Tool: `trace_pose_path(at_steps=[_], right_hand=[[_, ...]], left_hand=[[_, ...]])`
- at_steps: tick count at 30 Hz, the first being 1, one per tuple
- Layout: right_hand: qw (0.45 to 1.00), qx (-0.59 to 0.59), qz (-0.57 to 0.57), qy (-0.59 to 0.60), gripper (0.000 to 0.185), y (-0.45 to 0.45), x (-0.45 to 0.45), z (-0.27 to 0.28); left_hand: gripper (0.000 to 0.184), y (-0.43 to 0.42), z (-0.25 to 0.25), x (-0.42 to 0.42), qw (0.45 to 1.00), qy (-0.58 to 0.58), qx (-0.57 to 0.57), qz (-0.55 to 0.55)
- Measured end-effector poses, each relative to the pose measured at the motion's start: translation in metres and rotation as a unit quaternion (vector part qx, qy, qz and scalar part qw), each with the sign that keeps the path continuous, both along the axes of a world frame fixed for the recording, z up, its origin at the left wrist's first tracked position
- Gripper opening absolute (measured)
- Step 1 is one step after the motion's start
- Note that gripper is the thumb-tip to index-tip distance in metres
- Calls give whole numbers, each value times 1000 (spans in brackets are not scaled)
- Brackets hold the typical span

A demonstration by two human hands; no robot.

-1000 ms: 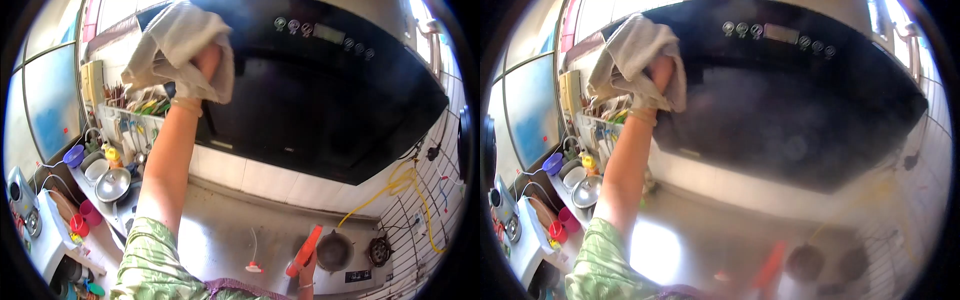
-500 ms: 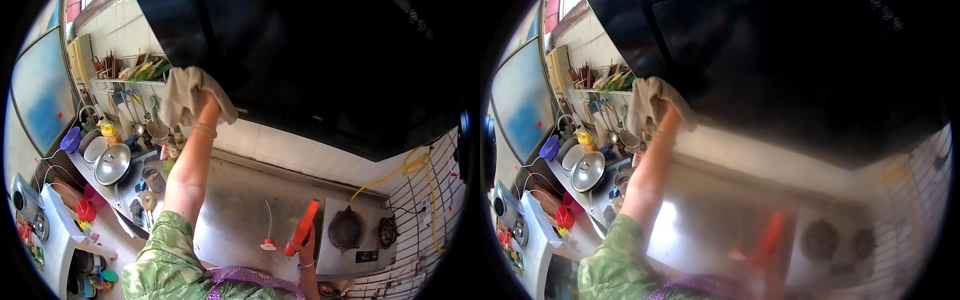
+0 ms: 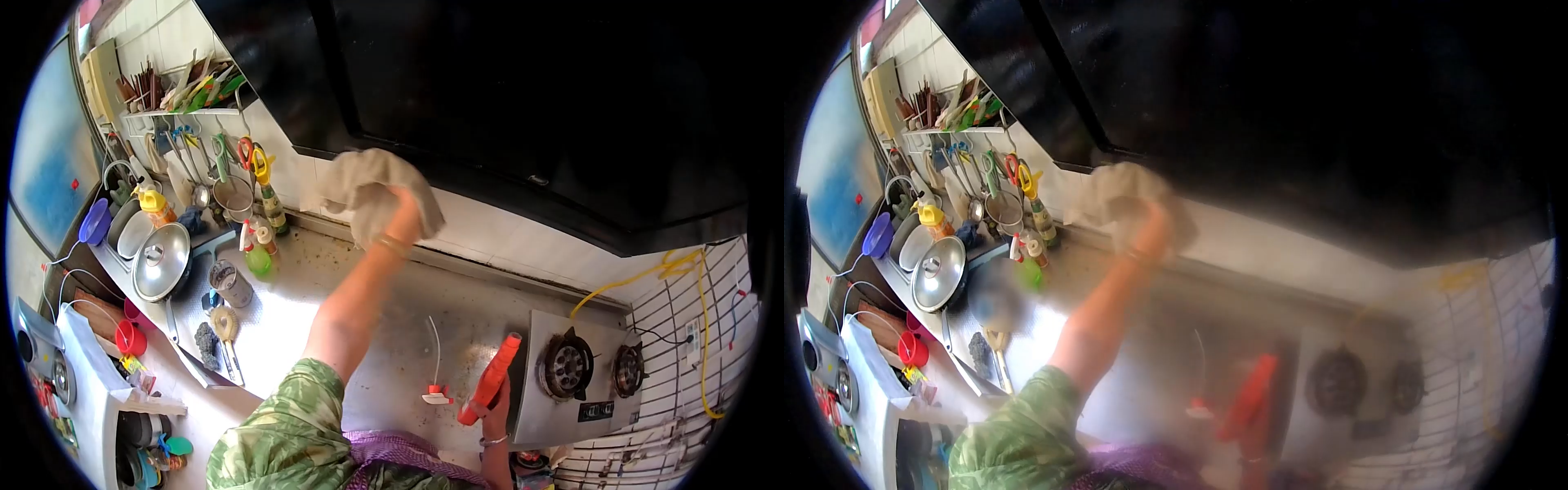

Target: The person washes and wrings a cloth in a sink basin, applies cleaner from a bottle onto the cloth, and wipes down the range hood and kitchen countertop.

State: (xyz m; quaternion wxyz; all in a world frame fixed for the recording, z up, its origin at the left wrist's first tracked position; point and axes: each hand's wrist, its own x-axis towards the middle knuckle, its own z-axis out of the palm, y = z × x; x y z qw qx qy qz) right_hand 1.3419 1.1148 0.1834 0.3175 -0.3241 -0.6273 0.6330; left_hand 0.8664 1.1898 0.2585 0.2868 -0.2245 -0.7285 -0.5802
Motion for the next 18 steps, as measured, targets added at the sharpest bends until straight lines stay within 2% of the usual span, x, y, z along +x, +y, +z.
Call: trace_pose_path(at_steps=[5, 8, 12, 14, 16, 18], right_hand=[[1000, -9, 6, -6, 105, 7, -19, 8], [1000, 3, 2, -5, 107, 14, -27, 10], [1000, 0, 5, 13, 107, 17, -33, 14], [983, -148, -18, 107, 107, 20, -37, 9], [982, -150, -25, 114, 108, 21, -33, 1], [1000, -24, -12, 16, 110, 16, -29, 2]], left_hand=[[39, 37, -28, 61, 992, 11, -45, -116], [38, 41, -24, 46, 990, 38, -60, -125], [38, 10, 8, -38, 996, 67, -48, -31], [38, -12, 23, -84, 997, 66, -40, 16], [37, -26, 32, -115, 997, 53, -29, 49], [37, -29, 32, -119, 997, 42, -26, 61]])
